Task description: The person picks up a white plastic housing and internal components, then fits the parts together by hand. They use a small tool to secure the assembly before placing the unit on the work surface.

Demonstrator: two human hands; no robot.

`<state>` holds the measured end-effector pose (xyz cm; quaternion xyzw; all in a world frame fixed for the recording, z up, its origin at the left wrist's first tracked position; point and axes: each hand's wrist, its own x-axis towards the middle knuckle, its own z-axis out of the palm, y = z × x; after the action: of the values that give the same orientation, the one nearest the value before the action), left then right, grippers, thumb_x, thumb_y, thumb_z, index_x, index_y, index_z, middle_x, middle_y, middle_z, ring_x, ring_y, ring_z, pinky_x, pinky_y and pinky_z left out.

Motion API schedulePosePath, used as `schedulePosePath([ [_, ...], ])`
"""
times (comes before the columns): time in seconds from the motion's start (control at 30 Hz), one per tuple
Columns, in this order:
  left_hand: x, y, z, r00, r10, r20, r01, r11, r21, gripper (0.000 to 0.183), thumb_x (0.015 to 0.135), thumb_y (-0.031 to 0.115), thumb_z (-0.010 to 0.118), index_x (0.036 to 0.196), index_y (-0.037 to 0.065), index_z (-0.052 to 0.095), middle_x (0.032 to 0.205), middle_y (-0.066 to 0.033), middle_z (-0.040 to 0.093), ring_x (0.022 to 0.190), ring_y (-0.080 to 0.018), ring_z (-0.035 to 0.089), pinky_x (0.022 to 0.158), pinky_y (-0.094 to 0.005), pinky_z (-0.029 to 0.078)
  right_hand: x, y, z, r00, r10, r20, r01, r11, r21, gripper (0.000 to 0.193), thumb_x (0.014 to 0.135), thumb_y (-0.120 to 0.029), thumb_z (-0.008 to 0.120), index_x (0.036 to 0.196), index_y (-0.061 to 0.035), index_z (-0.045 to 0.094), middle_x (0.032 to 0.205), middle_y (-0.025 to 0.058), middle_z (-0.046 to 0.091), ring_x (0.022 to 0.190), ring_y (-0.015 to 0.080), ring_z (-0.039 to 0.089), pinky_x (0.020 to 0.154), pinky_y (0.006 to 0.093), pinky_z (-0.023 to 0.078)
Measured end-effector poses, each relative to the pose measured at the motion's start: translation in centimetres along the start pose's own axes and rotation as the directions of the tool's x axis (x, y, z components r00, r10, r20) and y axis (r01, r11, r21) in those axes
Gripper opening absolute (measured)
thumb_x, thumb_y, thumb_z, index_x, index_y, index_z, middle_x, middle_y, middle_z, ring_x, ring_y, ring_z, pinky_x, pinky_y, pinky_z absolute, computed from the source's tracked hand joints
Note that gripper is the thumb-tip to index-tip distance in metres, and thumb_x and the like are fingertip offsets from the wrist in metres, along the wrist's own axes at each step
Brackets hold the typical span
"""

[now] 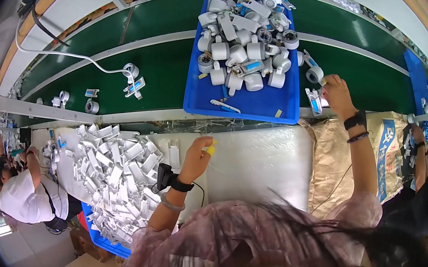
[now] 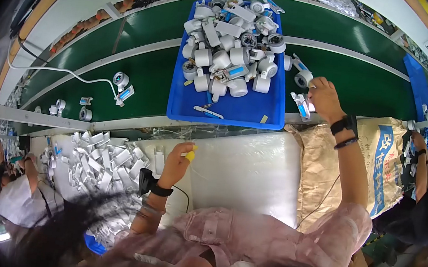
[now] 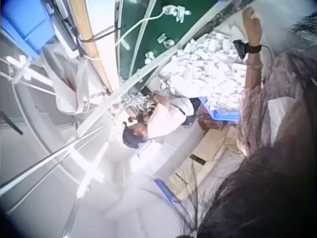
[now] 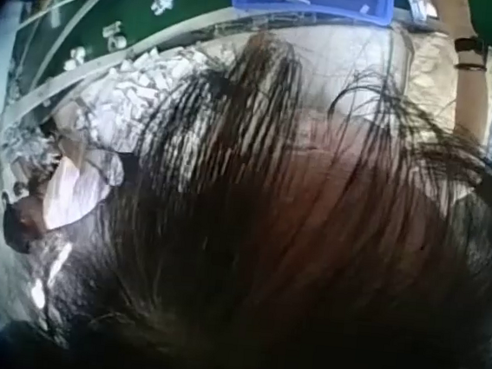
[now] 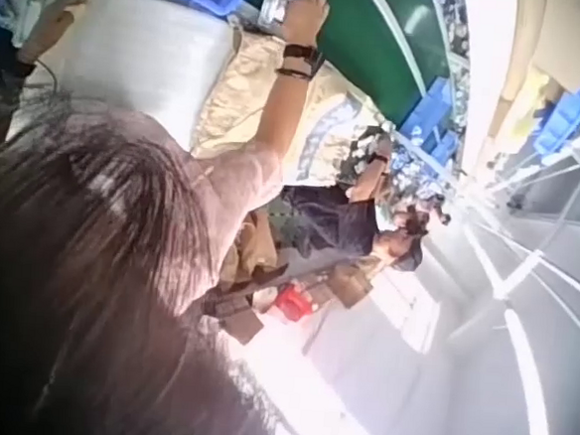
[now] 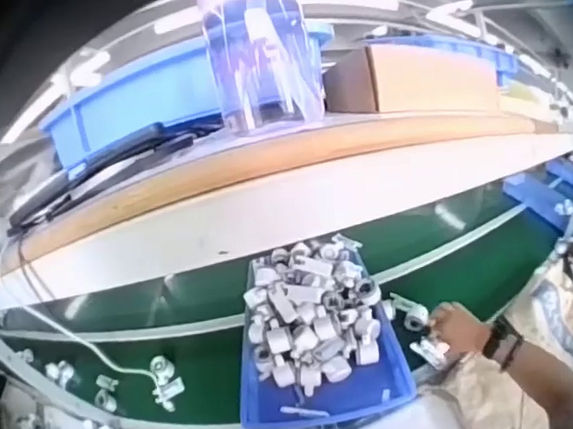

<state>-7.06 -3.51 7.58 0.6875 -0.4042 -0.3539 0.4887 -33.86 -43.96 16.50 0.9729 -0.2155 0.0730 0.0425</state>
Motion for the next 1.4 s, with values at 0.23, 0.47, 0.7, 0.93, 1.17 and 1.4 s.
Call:
schedulePosePath([
  [0.23,0.2,5.6,2.4,0.982,0.165,0.095,-0.152,0.979,-0.134,0.048,0.085,-0.001,0.062,0.13,0.004,0.048,0.131,-0.0118,0.052,0.117,-0.022,0.054,0.093,-0.0303,0.045,-4.9,-9.2,-7.7,0.942,0.137,0.306,-0.327,0.576,0.749,0.01,0.084,0.002,0.059,0.091,-0.0027,0.053,0.078,0.0054,0.056,0.071,0.0139,0.056,0.064,0.0269,0.044],
  [0.47,0.1,9.3,5.4,0.85,0.169,0.499,0.046,0.92,-0.39,0.06,0.086,0.014,0.069,0.137,0.002,0.04,0.133,-0.0111,0.05,0.12,-0.0191,0.048,0.1,-0.0331,0.04,-7.4,-20.7,-7.6,0.974,-0.138,0.179,-0.146,0.221,0.964,0.018,0.083,-0.002,0.069,0.099,-0.0031,0.062,0.079,0.004,0.064,0.069,0.0119,0.061,0.055,0.0238,0.045],
  [0.7,-2.4,8.2,3.6,0.864,-0.01,0.504,0.257,0.868,-0.424,0.028,0.09,0.011,0.065,0.114,0.001,0.055,0.098,-0.0044,0.064,0.084,-0.0103,0.061,0.07,-0.0276,0.05,-8.2,-23.8,-7.0,0.991,-0.111,-0.071,0.125,0.639,0.759,0.012,0.078,-0.015,0.075,0.089,-0.0117,0.07,0.069,0.0018,0.063,0.062,0.0193,0.058,0.064,0.0317,0.045],
  [0.93,-4.2,9.8,3.5,0.959,-0.009,0.283,0.024,0.998,-0.05,0.018,0.093,0.005,0.052,0.11,0.001,0.046,0.081,-0.0068,0.064,0.071,-0.0122,0.061,0.067,-0.0269,0.049,-9.3,-27.1,-6.3,0.973,0.229,-0.038,-0.138,0.703,0.698,0.018,0.076,-0.011,0.077,0.088,-0.0065,0.065,0.074,0.0039,0.06,0.058,0.0167,0.054,0.064,0.0291,0.045],
  [1.17,-3.7,9.4,4.2,0.97,-0.069,0.232,0.194,0.796,-0.573,0.022,0.094,0.005,0.042,0.115,0.001,0.043,0.087,-0.009,0.058,0.062,-0.0117,0.055,0.055,-0.026,0.046,-9.2,-28.5,-5.9,0.918,0.376,-0.126,-0.094,0.515,0.852,0.017,0.08,0.001,0.07,0.094,-0.0053,0.062,0.076,0.0069,0.06,0.065,0.0201,0.057,0.071,0.0292,0.046],
  [1.4,-4.0,10.1,4.5,0.966,-0.043,0.255,0.166,0.86,-0.483,0.026,0.095,0.002,0.044,0.121,0.003,0.043,0.089,-0.0052,0.057,0.067,-0.0112,0.056,0.059,-0.0245,0.045,-8.9,-28.9,-5.2,0.918,0.246,-0.312,0.071,0.671,0.738,0.018,0.079,0.001,0.069,0.093,-0.0081,0.064,0.08,0.0035,0.065,0.076,0.0202,0.061,0.09,0.0395,0.039],
])
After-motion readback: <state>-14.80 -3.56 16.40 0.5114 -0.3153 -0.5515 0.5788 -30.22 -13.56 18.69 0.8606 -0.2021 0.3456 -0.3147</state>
